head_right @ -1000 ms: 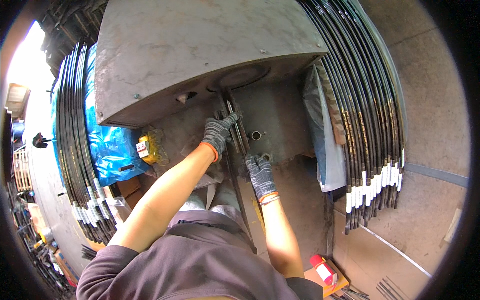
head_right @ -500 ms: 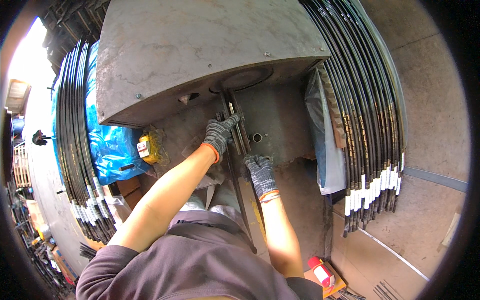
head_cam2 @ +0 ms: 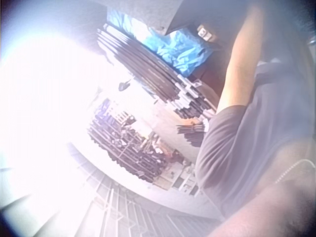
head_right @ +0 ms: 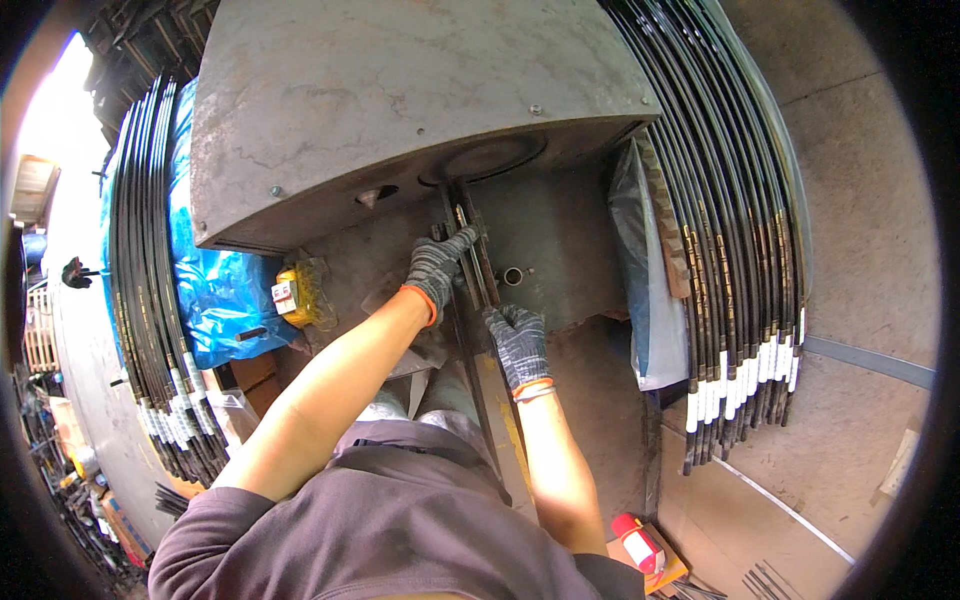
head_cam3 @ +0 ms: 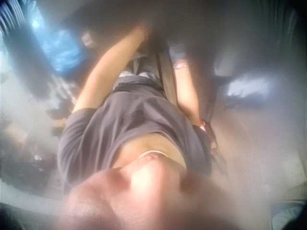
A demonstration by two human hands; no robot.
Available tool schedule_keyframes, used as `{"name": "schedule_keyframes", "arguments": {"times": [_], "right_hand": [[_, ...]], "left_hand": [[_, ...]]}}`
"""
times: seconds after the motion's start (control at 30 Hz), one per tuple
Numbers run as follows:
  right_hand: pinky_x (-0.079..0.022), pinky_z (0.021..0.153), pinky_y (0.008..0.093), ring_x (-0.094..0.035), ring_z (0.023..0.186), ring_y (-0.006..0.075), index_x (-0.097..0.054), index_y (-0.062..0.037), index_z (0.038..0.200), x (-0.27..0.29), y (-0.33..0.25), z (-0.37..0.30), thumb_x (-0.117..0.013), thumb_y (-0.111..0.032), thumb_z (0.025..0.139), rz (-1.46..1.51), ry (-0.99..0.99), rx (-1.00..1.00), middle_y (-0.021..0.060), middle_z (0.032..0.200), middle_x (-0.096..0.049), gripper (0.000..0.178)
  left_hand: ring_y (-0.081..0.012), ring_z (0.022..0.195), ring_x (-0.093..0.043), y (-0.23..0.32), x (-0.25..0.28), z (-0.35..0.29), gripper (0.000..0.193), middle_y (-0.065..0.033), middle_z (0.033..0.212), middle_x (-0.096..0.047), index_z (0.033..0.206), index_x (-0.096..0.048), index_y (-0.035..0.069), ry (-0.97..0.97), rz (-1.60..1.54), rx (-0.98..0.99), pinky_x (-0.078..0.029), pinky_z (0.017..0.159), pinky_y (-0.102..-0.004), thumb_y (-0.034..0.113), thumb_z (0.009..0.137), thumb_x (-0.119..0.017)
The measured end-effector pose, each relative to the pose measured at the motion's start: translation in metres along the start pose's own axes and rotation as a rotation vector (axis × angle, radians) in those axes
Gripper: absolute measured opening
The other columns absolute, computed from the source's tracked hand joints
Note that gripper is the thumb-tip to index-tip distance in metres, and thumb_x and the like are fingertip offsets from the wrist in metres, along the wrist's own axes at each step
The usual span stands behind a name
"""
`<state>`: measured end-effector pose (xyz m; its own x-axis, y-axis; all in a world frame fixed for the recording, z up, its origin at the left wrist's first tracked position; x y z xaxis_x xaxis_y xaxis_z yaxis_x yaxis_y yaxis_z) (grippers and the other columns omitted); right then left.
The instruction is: The person uses a bench grinder to smooth the ends of long, thin metal rods. They hold the rods with gloved hands, pressing the ends against the spinning grinding wheel, then move the processed rods to a stack on the right side of the machine.
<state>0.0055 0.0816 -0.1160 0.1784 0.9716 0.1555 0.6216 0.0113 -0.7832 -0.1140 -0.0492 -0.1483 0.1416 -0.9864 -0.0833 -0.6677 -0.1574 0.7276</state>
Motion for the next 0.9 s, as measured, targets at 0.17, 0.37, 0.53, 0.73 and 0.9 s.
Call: {"name": "schedule_keyframes", "arguments": {"times": [0.17,0.37,0.53,0.73,0.9], "right_hand": [[-0.039,0.046,0.0233,-0.050,0.051,0.0094,-0.062,-0.0036,0.078,0.002,0.010,0.006,-0.054,-0.022,0.088,0.071,-0.048,0.013,0.0027,0.063,-0.058,0.022],[-0.046,0.056,0.0295,-0.060,0.065,0.0186,-0.062,-0.0024,0.091,0.005,0.015,0.010,-0.046,-0.014,0.091,-0.003,-0.324,0.129,0.0080,0.077,-0.064,0.020],[-0.045,0.053,0.0279,-0.056,0.059,0.0142,-0.064,-0.0026,0.084,-0.002,0.004,0.004,-0.051,-0.018,0.088,0.240,-0.289,-0.112,0.0063,0.070,-0.062,0.020],[-0.039,0.046,0.0251,-0.050,0.050,0.0129,-0.061,-0.0030,0.080,-0.001,-0.005,0.000,-0.055,-0.017,0.087,0.246,-0.162,-0.128,0.0051,0.062,-0.057,0.017],[-0.039,0.046,0.0249,-0.050,0.051,0.0099,-0.062,-0.0023,0.076,0.000,0.000,0.003,-0.062,-0.014,0.082,0.219,-0.091,-0.127,0.0035,0.062,-0.057,0.013]], "left_hand": [[-0.0146,0.054,-0.054,0.028,-0.006,-0.030,0.037,-0.0053,0.076,-0.062,0.086,-0.059,0.004,-0.073,-0.017,0.038,-0.043,0.045,-0.0292,0.032,0.069,-0.076],[-0.0148,0.055,-0.055,0.032,-0.006,-0.031,0.030,-0.0054,0.072,-0.062,0.082,-0.062,0.003,-0.038,0.003,0.022,-0.044,0.048,-0.0305,0.027,0.070,-0.075],[-0.0146,0.056,-0.055,0.017,0.000,-0.015,0.037,-0.0061,0.073,-0.062,0.083,-0.061,0.001,0.027,0.058,-0.004,-0.044,0.048,-0.0306,0.031,0.068,-0.077],[-0.0139,0.055,-0.051,0.016,-0.002,-0.018,0.043,-0.0044,0.072,-0.059,0.089,-0.057,0.004,0.017,0.050,0.072,-0.041,0.045,-0.0288,0.034,0.067,-0.078],[-0.0135,0.052,-0.049,0.012,-0.003,-0.013,0.036,-0.0029,0.069,-0.058,0.083,-0.060,0.006,-0.030,0.042,0.066,-0.039,0.044,-0.0283,0.034,0.068,-0.077]]}}
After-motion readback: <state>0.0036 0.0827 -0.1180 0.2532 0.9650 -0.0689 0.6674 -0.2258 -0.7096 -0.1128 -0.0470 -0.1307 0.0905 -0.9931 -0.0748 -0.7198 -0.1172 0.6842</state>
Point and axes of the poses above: each hand's wrist, its own z-axis towards the middle knuckle, its own x-axis out of the back of the hand, y = z × x, the point moved 6 cm from there along z, towards the middle knuckle
